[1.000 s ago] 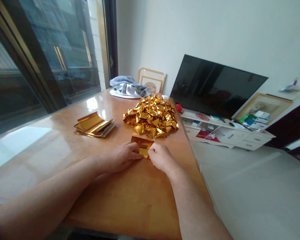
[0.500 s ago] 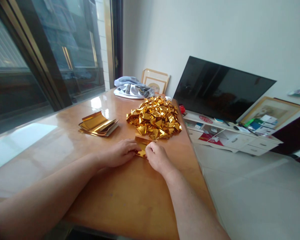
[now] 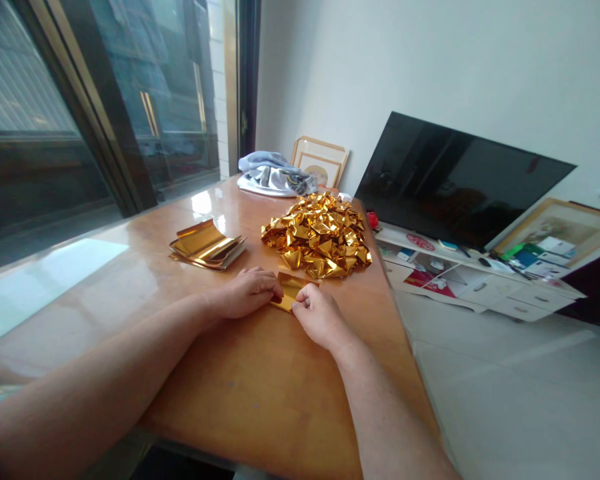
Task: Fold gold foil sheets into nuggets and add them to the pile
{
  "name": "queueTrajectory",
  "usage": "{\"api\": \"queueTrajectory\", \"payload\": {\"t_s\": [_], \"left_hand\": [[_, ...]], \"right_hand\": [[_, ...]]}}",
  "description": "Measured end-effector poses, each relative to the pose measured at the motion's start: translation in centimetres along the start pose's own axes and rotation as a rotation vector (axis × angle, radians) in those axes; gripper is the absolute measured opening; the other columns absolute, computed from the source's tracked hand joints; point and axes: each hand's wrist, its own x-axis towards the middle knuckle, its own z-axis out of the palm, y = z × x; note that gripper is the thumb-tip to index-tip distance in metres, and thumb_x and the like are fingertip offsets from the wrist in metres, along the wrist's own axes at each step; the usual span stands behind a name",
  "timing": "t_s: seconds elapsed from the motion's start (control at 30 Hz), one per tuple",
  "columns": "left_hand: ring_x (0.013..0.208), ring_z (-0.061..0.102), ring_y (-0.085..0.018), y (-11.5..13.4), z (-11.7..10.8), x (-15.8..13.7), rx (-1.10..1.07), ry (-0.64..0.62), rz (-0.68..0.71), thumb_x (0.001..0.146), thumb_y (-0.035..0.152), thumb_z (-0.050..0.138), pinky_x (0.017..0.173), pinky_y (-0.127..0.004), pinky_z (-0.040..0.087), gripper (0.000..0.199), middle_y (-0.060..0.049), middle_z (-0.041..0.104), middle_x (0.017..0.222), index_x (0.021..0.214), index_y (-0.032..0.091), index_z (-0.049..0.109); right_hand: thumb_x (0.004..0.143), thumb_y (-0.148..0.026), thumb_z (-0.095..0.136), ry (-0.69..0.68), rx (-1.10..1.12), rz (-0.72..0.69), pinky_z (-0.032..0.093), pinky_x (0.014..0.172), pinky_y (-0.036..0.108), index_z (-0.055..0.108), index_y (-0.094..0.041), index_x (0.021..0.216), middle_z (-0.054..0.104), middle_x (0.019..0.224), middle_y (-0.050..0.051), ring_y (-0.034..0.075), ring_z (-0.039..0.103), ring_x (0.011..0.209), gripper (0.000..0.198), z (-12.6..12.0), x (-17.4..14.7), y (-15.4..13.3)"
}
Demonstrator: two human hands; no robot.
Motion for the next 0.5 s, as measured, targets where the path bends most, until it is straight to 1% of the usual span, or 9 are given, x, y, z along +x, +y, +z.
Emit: {"api": "queueTrajectory", "payload": {"t_s": [0.1,0.2,0.33,0.5], "left_hand": [[0.103,0.058,-0.020,-0.3,0.1,0.0,0.002,-0.011,0.010,0.089,0.018,0.051,0.095,-0.033,0.038,0.025,0.000,0.069,0.104,0.094,0.028,0.073],[0.104,0.059,-0.020,-0.7,0.2,0.1,-0.007,-0.023,0.022,0.088,0.017,0.052,0.094,-0.032,0.039,0.025,0.001,0.070,0.105,0.094,0.029,0.073],[0.102,0.060,-0.019,-1.3,0.3,0.4,-0.040,-0.035,0.036,0.086,0.016,0.052,0.092,-0.031,0.040,0.027,0.003,0.071,0.104,0.093,0.030,0.074],[0.099,0.062,-0.018,-1.6,0.4,0.8,-0.049,-0.038,0.024,0.084,0.015,0.051,0.088,-0.029,0.041,0.030,0.002,0.072,0.104,0.092,0.030,0.075]], "right_hand": [[0.083,-0.034,0.061,-0.017,0.011,0.003,0.041,0.059,0.024,0.055,-0.021,0.086,0.060,0.074,-0.002,0.014,0.056,0.066,0.015,0.2,-0.1,0.3],[0.082,-0.036,0.063,-0.026,0.007,-0.022,0.041,0.060,0.024,0.055,-0.022,0.087,0.059,0.074,-0.002,0.015,0.056,0.067,0.018,0.2,-0.1,0.6],[0.082,-0.037,0.064,-0.052,0.012,-0.037,0.041,0.060,0.025,0.055,-0.022,0.088,0.059,0.075,-0.002,0.015,0.057,0.068,0.018,0.2,-0.1,1.0],[0.081,-0.037,0.065,-0.063,-0.026,-0.002,0.041,0.059,0.025,0.055,-0.022,0.087,0.060,0.075,-0.002,0.015,0.055,0.066,0.019,0.3,0.2,1.1]]}}
